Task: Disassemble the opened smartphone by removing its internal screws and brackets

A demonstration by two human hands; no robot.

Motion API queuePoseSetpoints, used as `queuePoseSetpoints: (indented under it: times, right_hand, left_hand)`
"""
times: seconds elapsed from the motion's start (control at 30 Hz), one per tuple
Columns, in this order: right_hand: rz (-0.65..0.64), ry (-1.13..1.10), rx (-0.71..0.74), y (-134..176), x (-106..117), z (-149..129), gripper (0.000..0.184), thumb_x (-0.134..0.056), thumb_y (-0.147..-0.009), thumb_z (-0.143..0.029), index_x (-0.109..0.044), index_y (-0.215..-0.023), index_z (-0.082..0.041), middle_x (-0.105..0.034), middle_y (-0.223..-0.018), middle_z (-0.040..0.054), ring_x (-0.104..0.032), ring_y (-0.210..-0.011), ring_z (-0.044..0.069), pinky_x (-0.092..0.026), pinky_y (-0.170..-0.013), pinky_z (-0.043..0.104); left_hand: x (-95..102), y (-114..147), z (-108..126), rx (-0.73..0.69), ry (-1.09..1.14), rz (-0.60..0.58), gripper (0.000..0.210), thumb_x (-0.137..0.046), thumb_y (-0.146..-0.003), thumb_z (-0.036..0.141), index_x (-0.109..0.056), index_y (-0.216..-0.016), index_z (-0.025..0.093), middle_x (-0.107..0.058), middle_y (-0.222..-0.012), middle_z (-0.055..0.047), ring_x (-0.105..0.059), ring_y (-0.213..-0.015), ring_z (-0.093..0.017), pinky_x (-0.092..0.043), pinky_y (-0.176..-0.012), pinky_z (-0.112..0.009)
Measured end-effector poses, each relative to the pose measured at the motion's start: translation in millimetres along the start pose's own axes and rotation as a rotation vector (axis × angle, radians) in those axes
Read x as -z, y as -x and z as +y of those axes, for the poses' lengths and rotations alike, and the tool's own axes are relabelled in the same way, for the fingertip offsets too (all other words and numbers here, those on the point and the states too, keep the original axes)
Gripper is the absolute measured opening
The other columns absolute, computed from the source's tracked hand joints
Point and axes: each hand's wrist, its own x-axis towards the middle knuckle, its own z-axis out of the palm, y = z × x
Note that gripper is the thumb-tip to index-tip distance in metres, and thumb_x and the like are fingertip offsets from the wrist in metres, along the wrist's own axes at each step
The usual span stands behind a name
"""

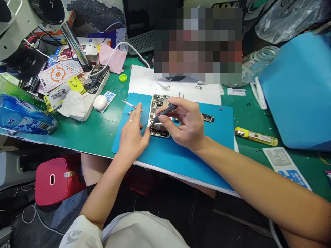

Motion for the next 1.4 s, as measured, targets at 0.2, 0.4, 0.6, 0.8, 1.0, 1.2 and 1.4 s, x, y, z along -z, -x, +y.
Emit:
queuePoseSetpoints:
  times: [0.2, 0.4, 0.6, 0.8, 1.0, 1.2, 1.4]
  right_hand:
    - [0.004, 0.007, 0.01, -1.1, -1.0, -0.6, 0.051, -0.067, -0.102, -0.019, -0.052, -0.148, -0.033, -0.077, -0.111, 0.0042, -0.08, -0.089, 0.018, -0.072, -0.07, 0.029]
    - [-0.028, -0.015, -0.024, 1.5, -1.2, 0.8, 0.051, -0.067, -0.103, -0.021, -0.05, -0.149, -0.035, -0.077, -0.113, 0.0037, -0.08, -0.091, 0.018, -0.072, -0.073, 0.029]
    - [-0.045, -0.017, -0.044, 2.0, -0.3, 1.3, 0.051, -0.066, -0.104, -0.023, -0.049, -0.15, -0.035, -0.076, -0.112, 0.0032, -0.08, -0.093, 0.019, -0.072, -0.073, 0.03]
    - [-0.049, -0.029, -0.05, 3.4, -1.8, 2.2, 0.049, -0.066, -0.104, -0.024, -0.05, -0.149, -0.035, -0.076, -0.117, 0.0037, -0.08, -0.097, 0.019, -0.072, -0.076, 0.032]
    - [-0.055, -0.054, -0.032, 2.6, -1.5, 1.6, 0.053, -0.066, -0.102, -0.02, -0.05, -0.151, -0.033, -0.077, -0.121, 0.005, -0.08, -0.1, 0.018, -0.072, -0.081, 0.031]
    - [-0.105, -0.062, 0.056, 1.6, 1.3, 2.2, 0.06, -0.064, -0.101, -0.016, -0.049, -0.157, -0.031, -0.075, -0.137, 0.0083, -0.08, -0.112, 0.021, -0.073, -0.083, 0.031]
    - [-0.153, 0.026, 0.116, -1.9, 4.2, 3.3, 0.055, -0.071, -0.098, -0.021, -0.056, -0.149, -0.034, -0.08, -0.126, 0.0054, -0.081, -0.098, 0.021, -0.074, -0.077, 0.034]
  left_hand:
    - [-0.2, -0.2, -0.2, 0.001, 0.005, 0.007, 0.083, -0.059, -0.094, 0.013, -0.025, -0.169, 0.024, -0.051, -0.164, -0.014, -0.067, -0.093, -0.018, -0.056, -0.095, -0.036]
    - [-0.1, 0.2, 0.2, 0.0, -0.007, 0.005, 0.083, -0.06, -0.096, 0.014, -0.024, -0.17, 0.026, -0.051, -0.164, -0.014, -0.068, -0.095, -0.019, -0.056, -0.095, -0.037]
    - [0.4, 0.5, 0.5, -0.005, -0.007, -0.006, 0.081, -0.059, -0.098, 0.015, -0.023, -0.17, 0.026, -0.052, -0.161, -0.015, -0.069, -0.095, -0.02, -0.056, -0.095, -0.038]
    - [0.0, 0.3, -0.4, -0.021, -0.014, -0.006, 0.08, -0.059, -0.099, 0.016, -0.022, -0.17, 0.026, -0.05, -0.163, -0.015, -0.069, -0.096, -0.019, -0.056, -0.096, -0.036]
    - [1.0, 0.6, 0.6, -0.019, -0.011, -0.009, 0.081, -0.058, -0.098, 0.016, -0.023, -0.17, 0.026, -0.05, -0.165, -0.014, -0.068, -0.095, -0.019, -0.056, -0.096, -0.036]
    - [1.4, 0.2, 0.7, -0.017, -0.003, -0.008, 0.081, -0.059, -0.099, 0.018, -0.023, -0.17, 0.028, -0.051, -0.164, -0.013, -0.069, -0.094, -0.019, -0.057, -0.096, -0.036]
    - [1.2, 0.1, 0.0, -0.006, -0.013, -0.029, 0.082, -0.059, -0.1, 0.021, -0.02, -0.172, 0.024, -0.055, -0.16, -0.014, -0.068, -0.095, -0.021, -0.057, -0.096, -0.038]
